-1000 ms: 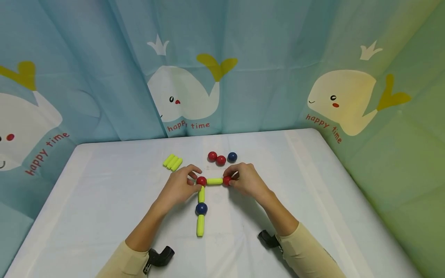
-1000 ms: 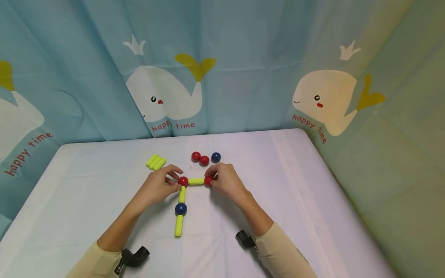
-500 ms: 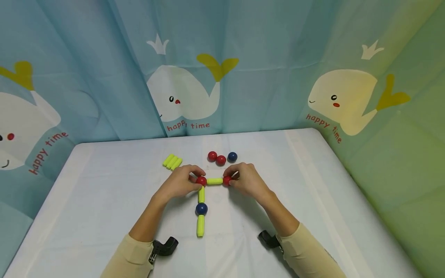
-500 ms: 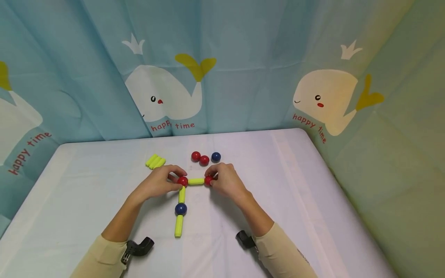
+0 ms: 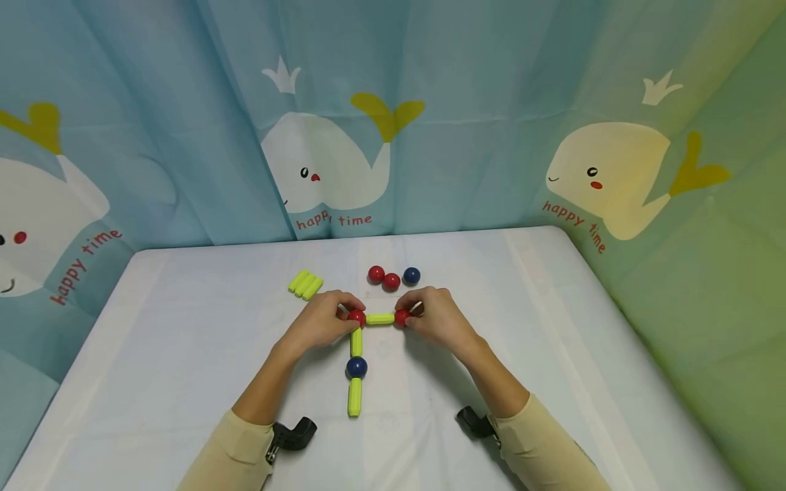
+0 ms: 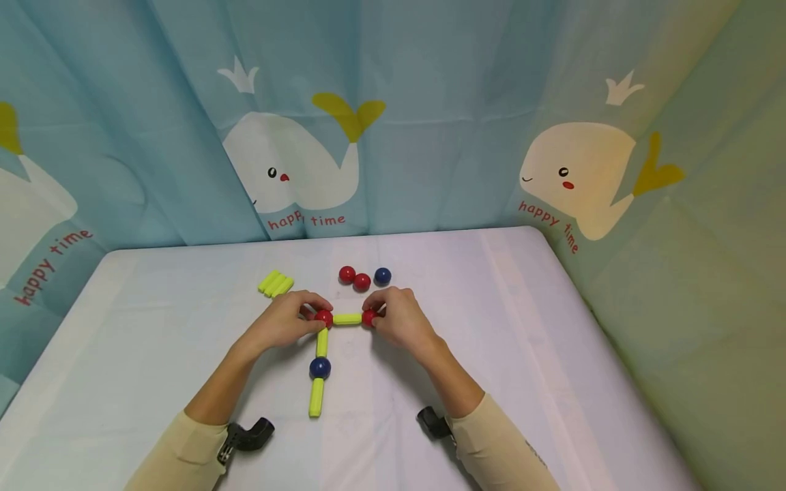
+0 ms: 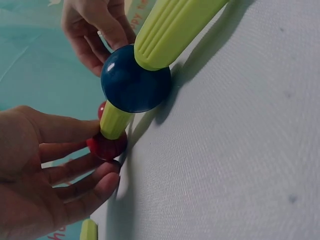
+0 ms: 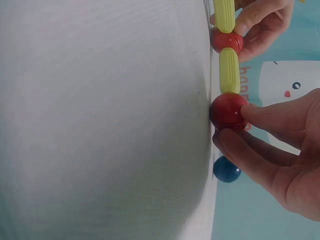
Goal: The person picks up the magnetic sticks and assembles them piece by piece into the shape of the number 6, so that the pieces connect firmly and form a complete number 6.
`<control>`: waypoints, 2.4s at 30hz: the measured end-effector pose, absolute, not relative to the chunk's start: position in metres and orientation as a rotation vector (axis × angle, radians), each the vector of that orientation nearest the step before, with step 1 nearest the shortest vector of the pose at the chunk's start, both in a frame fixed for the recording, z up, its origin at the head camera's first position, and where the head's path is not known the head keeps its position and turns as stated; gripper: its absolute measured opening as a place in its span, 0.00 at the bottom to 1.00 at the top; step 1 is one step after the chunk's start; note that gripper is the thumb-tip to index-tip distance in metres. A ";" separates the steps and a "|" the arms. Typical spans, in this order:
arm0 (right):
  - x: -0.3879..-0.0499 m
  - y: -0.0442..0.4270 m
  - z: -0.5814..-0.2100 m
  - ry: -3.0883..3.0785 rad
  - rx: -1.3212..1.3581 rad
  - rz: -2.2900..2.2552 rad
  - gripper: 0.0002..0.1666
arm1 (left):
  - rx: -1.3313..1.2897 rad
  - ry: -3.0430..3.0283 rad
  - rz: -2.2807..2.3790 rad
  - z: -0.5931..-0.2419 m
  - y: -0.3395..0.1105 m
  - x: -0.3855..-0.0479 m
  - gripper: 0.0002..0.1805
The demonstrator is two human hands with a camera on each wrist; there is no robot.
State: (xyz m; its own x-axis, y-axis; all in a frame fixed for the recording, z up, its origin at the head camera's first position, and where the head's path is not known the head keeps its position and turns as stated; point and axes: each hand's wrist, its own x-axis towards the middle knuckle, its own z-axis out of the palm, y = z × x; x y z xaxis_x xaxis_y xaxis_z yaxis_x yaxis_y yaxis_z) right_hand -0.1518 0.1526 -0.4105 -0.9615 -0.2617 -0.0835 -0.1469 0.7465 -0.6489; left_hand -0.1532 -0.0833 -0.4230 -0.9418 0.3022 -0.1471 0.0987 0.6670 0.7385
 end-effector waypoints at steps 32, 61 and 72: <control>-0.174 0.165 -0.400 2.939 -0.298 -0.998 0.16 | 0.281 2.645 1.166 -0.426 -0.083 -0.155 0.11; -0.217 0.171 -0.413 2.894 -0.212 -0.962 0.16 | 0.258 2.655 1.167 -0.428 -0.081 -0.155 0.11; -0.205 0.175 -0.405 2.876 -0.171 -1.028 0.16 | 0.255 2.640 1.169 -0.428 -0.081 -0.159 0.12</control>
State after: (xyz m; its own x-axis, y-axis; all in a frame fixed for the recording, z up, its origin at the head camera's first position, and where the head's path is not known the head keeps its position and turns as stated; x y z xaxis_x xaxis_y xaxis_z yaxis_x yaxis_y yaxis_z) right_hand -0.2048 0.1753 -0.4051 -0.9904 -0.1326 -0.0395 -0.0775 0.7681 -0.6356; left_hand -0.1593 -0.0811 -0.4276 -0.9553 0.2549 -0.1496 0.0605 0.6641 0.7452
